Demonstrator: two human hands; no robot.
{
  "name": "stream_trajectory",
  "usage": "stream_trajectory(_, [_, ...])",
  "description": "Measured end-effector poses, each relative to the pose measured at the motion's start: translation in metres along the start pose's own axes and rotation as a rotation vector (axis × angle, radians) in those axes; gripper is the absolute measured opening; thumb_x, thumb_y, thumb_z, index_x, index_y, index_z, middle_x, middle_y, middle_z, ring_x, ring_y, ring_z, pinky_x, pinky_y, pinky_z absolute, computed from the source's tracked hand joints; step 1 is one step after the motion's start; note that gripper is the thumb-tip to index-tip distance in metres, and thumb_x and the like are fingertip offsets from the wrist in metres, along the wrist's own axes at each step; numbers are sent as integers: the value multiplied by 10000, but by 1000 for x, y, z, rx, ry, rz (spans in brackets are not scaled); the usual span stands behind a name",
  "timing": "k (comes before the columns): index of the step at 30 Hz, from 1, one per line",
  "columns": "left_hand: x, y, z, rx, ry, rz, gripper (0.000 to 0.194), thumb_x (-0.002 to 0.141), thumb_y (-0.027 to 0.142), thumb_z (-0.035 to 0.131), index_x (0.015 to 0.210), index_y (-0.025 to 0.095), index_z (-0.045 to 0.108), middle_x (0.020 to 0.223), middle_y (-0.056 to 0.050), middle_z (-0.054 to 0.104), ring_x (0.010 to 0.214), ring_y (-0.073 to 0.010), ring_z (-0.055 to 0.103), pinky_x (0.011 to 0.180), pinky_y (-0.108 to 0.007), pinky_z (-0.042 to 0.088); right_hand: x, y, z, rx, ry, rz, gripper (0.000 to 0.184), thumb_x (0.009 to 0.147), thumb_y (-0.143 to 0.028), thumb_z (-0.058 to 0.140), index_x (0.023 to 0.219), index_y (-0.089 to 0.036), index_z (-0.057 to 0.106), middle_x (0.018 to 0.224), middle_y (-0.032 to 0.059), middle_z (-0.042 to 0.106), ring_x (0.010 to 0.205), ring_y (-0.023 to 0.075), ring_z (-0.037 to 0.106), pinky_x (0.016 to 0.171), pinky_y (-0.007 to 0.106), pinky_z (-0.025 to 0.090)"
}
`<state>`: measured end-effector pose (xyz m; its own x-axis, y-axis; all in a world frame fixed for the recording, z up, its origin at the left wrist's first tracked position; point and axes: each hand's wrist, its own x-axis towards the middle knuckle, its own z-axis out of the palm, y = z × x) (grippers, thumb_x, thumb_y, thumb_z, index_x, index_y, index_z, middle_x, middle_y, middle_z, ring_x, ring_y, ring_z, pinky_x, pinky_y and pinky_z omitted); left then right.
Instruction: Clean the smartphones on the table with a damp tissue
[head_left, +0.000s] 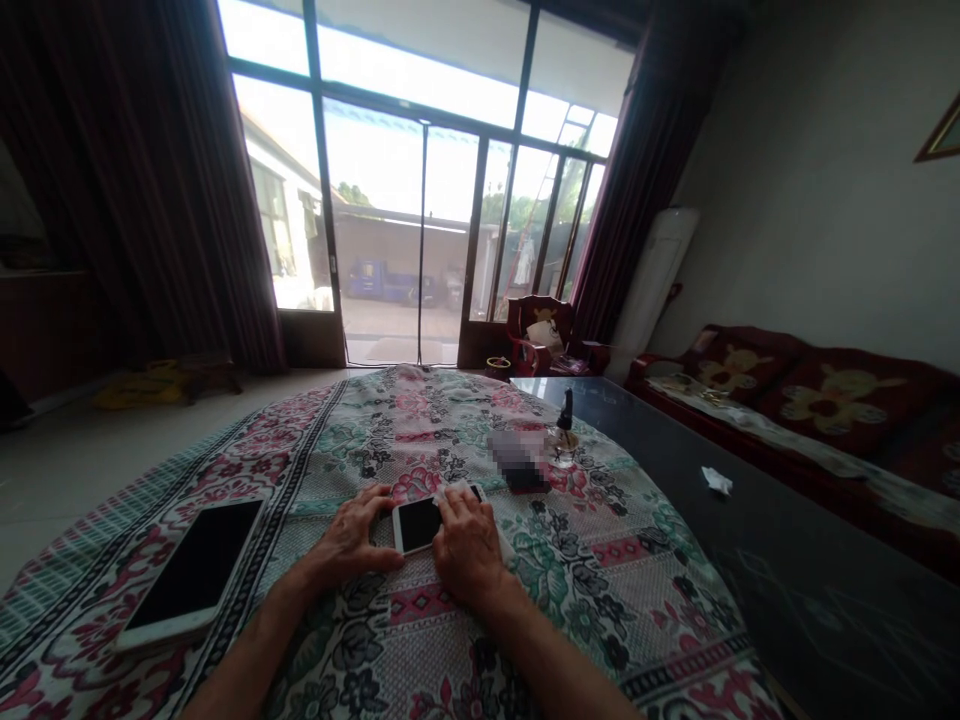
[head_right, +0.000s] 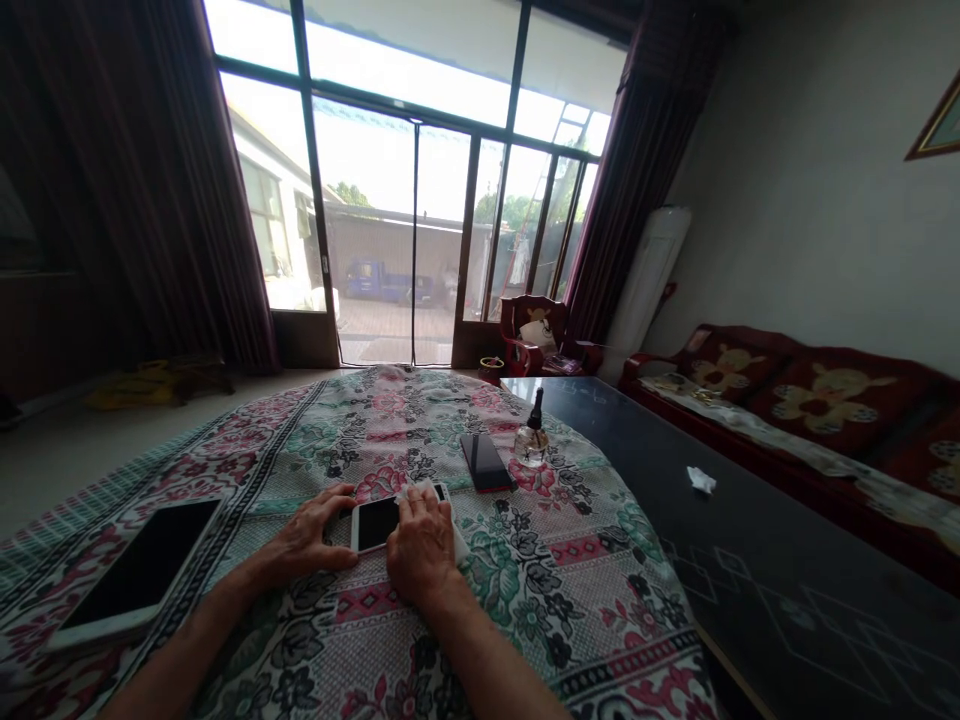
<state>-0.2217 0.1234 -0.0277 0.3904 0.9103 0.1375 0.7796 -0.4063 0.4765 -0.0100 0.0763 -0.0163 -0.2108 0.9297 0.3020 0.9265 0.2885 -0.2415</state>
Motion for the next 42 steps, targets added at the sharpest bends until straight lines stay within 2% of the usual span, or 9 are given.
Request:
stream_trajectory(6, [2, -3, 6, 5, 36, -4, 634, 584, 385, 765, 1166, 191, 607, 1450, -140, 463, 1387, -352, 339, 1149, -460, 263, 0, -35, 10, 103, -34, -156, 445, 875, -270, 445, 1298, -164, 534, 1435, 110, 467, 1334, 272, 357, 1067, 463, 274])
stream_trajectory(10, [3, -4, 7, 17, 52, -1, 602, 595, 346, 744, 1157, 179, 609, 1445, -147, 467, 1383, -341, 351, 1145, -446, 279, -1, -44, 14, 141, -27, -164, 428, 883, -283, 445, 1289, -185, 538, 1420, 97, 488, 1324, 258, 376, 1063, 471, 285])
stream_trajectory(13, [2, 2, 2, 15, 17, -11, 644, 583, 390, 761, 1167, 166, 608, 1451, -162, 456, 1385, -354, 341, 1142, -458, 279, 1, -35, 12, 135, -6, -77, 408, 877, -260, 447, 1259, -188, 569, 1406, 84, 508, 1324, 253, 381, 1057, 460, 292])
stream_trajectory(18, [-2, 11, -9, 15, -34, -29, 694, 588, 434, 765, 1197, 149, 594, 1467, -168, 435, 1398, -351, 314, 1149, -450, 260, 8, 1, 1, 53, 56, 145, 384, 895, -230, 402, 1200, -166, 627, 1371, 84, 546, 1304, 261, 405, 1039, 439, 297])
stream_trajectory(23, [-2, 9, -8, 15, -32, -26, 697, 600, 442, 759, 1210, 152, 587, 1478, -161, 422, 1404, -345, 302, 1151, -442, 256, 8, 21, -2, -20, 77, 229, 432, 905, -213, 376, 1282, -150, 579, 1415, 97, 501, 1322, 260, 384, 1032, 413, 292])
stream_trajectory(30, [0, 0, 0, 6, -7, 2, 689, 588, 464, 764, 1197, 189, 596, 1469, -141, 439, 1408, -342, 297, 1148, -456, 252, 1, -12, 6, 47, 16, 37, 438, 910, -259, 398, 1308, -156, 549, 1443, 94, 467, 1353, 270, 342, 1079, 432, 243])
stream_trajectory(37, [3, -10, 10, -4, 65, 27, 579, 614, 376, 722, 1158, 211, 614, 1439, -114, 482, 1382, -328, 354, 1144, -450, 282, -9, -43, 9, 91, -7, -161, 402, 962, -332, 363, 1283, -179, 549, 1413, 94, 493, 1326, 259, 370, 1062, 452, 299])
stream_trajectory(39, [3, -12, 12, 4, 74, 34, 578, 624, 352, 702, 1172, 196, 607, 1432, -120, 488, 1377, -326, 363, 1144, -439, 285, -9, -45, 7, 108, -3, -184, 373, 973, -332, 349, 1230, -199, 585, 1378, 80, 527, 1311, 247, 385, 1061, 446, 305])
stream_trajectory(42, [2, -12, 11, 5, 71, 42, 584, 640, 387, 703, 1179, 186, 607, 1435, -126, 481, 1373, -332, 368, 1139, -439, 293, -4, -41, 3, 153, -22, -139, 364, 990, -321, 312, 1139, -235, 633, 1344, 49, 561, 1293, 235, 408, 1061, 453, 305])
